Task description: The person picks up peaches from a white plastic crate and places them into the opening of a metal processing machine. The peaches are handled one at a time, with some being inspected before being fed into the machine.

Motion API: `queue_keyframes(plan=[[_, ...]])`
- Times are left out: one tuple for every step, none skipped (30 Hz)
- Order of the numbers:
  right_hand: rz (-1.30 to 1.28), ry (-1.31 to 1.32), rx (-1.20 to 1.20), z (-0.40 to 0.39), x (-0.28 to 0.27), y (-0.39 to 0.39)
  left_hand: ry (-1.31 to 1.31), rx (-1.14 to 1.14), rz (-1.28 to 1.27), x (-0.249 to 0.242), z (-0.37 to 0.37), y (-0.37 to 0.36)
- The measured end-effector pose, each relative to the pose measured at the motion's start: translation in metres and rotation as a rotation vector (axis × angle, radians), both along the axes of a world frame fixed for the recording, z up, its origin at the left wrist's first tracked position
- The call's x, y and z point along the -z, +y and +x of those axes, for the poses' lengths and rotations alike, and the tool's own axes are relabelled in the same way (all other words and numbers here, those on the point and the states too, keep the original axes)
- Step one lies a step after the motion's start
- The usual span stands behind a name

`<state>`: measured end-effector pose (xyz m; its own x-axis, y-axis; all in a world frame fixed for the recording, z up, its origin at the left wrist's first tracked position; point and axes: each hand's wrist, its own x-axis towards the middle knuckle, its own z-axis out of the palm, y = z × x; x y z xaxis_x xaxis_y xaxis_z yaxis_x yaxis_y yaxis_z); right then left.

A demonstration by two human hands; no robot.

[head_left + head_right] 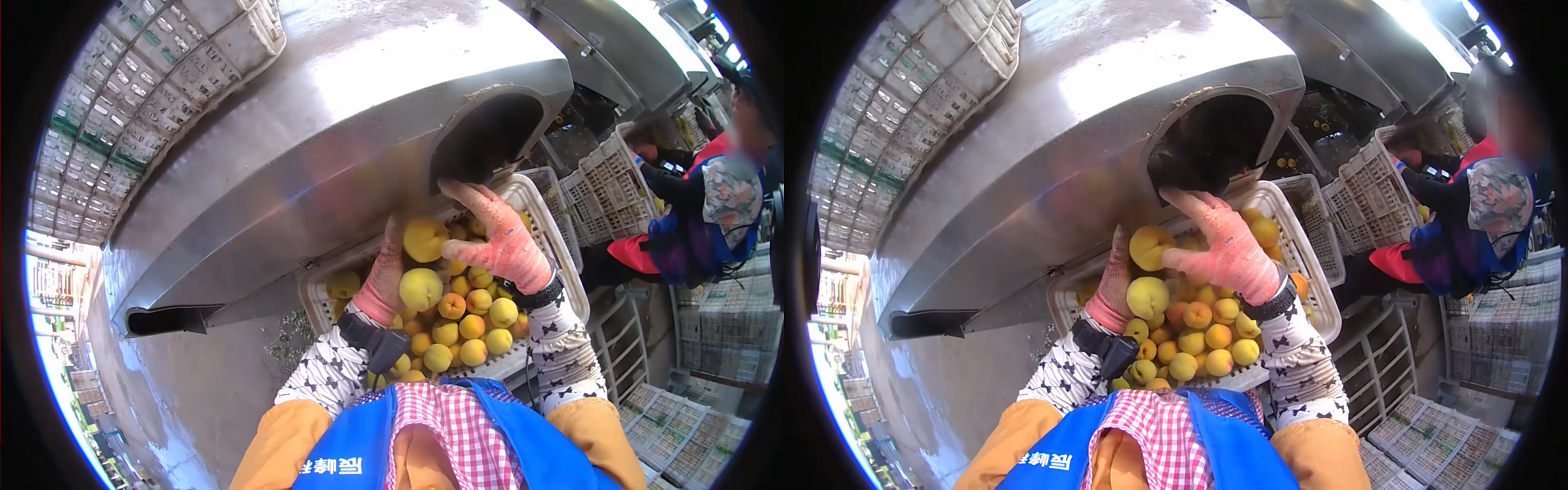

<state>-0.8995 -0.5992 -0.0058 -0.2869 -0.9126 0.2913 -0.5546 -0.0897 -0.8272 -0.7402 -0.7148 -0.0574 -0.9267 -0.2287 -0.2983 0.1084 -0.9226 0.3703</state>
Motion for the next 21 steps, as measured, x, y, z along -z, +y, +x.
queue_keyframes(plan=[[0.104,0.031,-0.064,0.005,-0.004,0.005,-0.120,-0.019,-0.177,-0.004,-0.002,0.002],[0.029,0.073,-0.098,0.006,0.009,0.005,-0.121,-0.013,-0.174,-0.002,-0.003,0.002],[0.005,0.024,-0.037,0.012,0.013,0.006,-0.039,0.067,-0.115,0.002,-0.003,0.001],[-0.022,-0.023,0.023,0.019,0.014,0.006,0.044,0.145,-0.057,0.000,-0.004,0.000],[-0.026,-0.019,0.022,0.021,0.011,0.007,0.048,0.143,-0.062,-0.003,-0.007,0.001],[0.020,0.063,0.131,0.024,0.006,0.008,-0.001,0.112,-0.157,-0.007,-0.010,0.005],[0.068,0.142,0.241,0.026,0.001,0.009,-0.052,0.082,-0.250,-0.012,-0.012,0.007],[0.067,0.143,0.240,0.027,0.001,0.009,-0.052,0.080,-0.251,-0.012,-0.012,0.007],[-0.016,0.148,0.254,0.028,0.001,0.008,-0.039,0.104,-0.200,-0.012,-0.013,0.006],[-0.101,0.158,0.270,0.028,0.001,0.006,-0.021,0.129,-0.151,-0.013,-0.015,0.005],[-0.104,0.168,0.271,0.026,0.001,0.002,-0.011,0.130,-0.153,-0.012,-0.019,0.004],[-0.094,0.170,0.398,0.023,0.004,-0.005,0.018,0.098,-0.175,-0.009,-0.024,0.003],[-0.083,0.169,0.523,0.018,0.010,-0.011,0.045,0.065,-0.195,-0.005,-0.027,0.002],[-0.057,0.256,0.621,0.002,0.026,-0.023,0.049,0.063,-0.193,0.006,-0.025,0.000],[0.046,0.366,0.639,-0.014,0.044,-0.037,0.009,0.060,-0.157,0.021,-0.020,-0.006],[0.151,0.471,0.658,-0.029,0.056,-0.052,-0.036,0.062,-0.121,0.030,-0.016,-0.008],[0.161,0.461,0.662,-0.042,0.060,-0.073,-0.129,-0.014,-0.166,0.031,-0.016,-0.002],[0.292,0.501,0.662,-0.049,0.063,-0.096,-0.149,-0.006,-0.156,0.041,-0.011,0.002],[0.424,0.536,0.655,-0.047,0.069,-0.103,-0.087,-0.066,-0.282,0.056,-0.004,0.006],[0.428,0.529,0.654,-0.044,0.061,-0.095,-0.008,-0.129,-0.415,0.059,-0.002,0.007],[0.166,0.456,0.611,-0.047,0.049,-0.081,-0.012,-0.131,-0.412,0.062,0.001,0.009]])
